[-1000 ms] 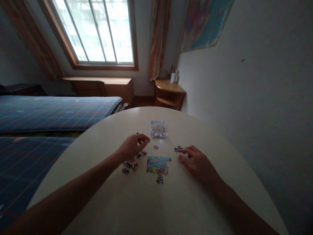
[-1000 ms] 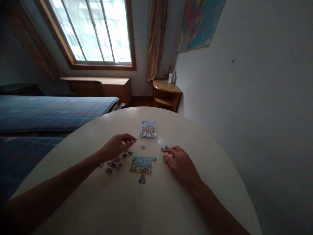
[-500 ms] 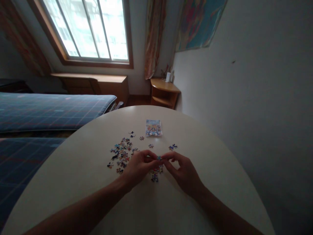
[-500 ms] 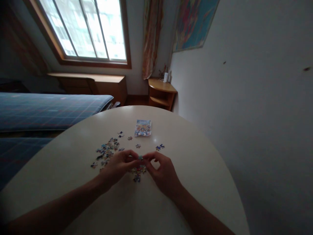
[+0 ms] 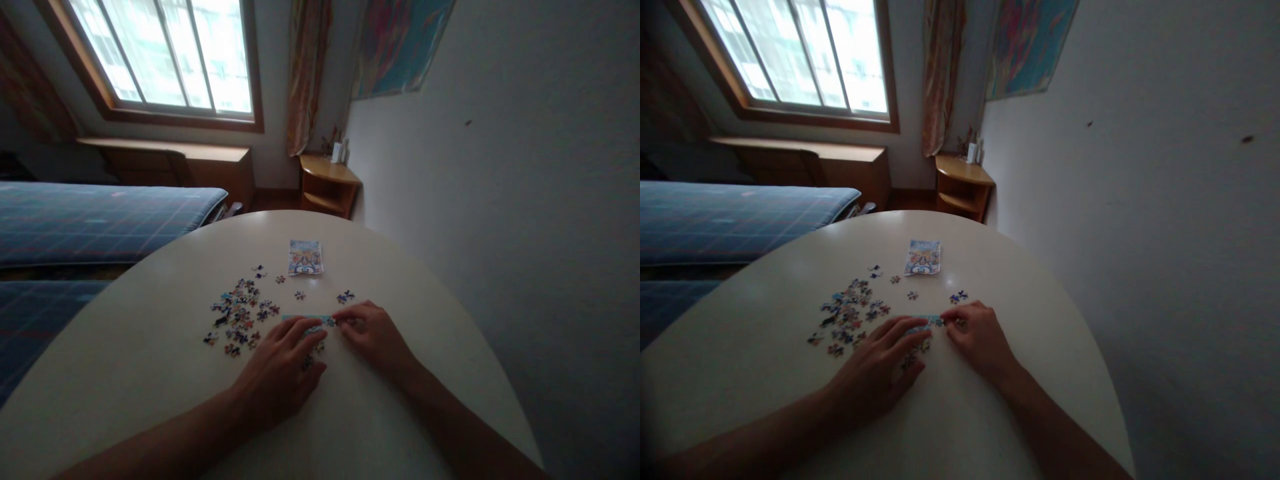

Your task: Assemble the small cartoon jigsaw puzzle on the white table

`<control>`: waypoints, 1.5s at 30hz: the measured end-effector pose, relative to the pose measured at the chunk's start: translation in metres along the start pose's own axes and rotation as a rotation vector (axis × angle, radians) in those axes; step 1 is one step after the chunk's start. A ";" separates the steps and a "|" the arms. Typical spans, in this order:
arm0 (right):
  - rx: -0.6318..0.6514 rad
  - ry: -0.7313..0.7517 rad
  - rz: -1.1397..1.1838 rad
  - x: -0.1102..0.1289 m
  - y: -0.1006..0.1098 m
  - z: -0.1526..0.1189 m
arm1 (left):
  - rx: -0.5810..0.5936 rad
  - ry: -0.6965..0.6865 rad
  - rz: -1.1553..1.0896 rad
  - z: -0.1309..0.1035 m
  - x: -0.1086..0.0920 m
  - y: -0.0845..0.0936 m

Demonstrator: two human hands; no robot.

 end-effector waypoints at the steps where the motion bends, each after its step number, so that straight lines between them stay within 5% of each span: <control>1: 0.004 0.011 -0.010 0.001 -0.002 -0.001 | 0.015 -0.005 0.008 0.000 -0.002 -0.002; 32: 0.067 0.114 -0.144 0.011 -0.009 -0.003 | 0.160 -0.064 0.132 0.002 -0.010 -0.011; 45: 0.073 0.064 -0.200 -0.007 0.018 0.003 | 0.183 -0.048 0.124 0.003 -0.008 -0.011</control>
Point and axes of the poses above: each hand's wrist, its own z-axis towards the middle knuckle, its own y-axis out of the back of the hand, x = y × z, the point moved 8 cm from there along z, towards the middle knuckle, and after that the axes turned 5 degrees about -x, right-handed, at the moved point
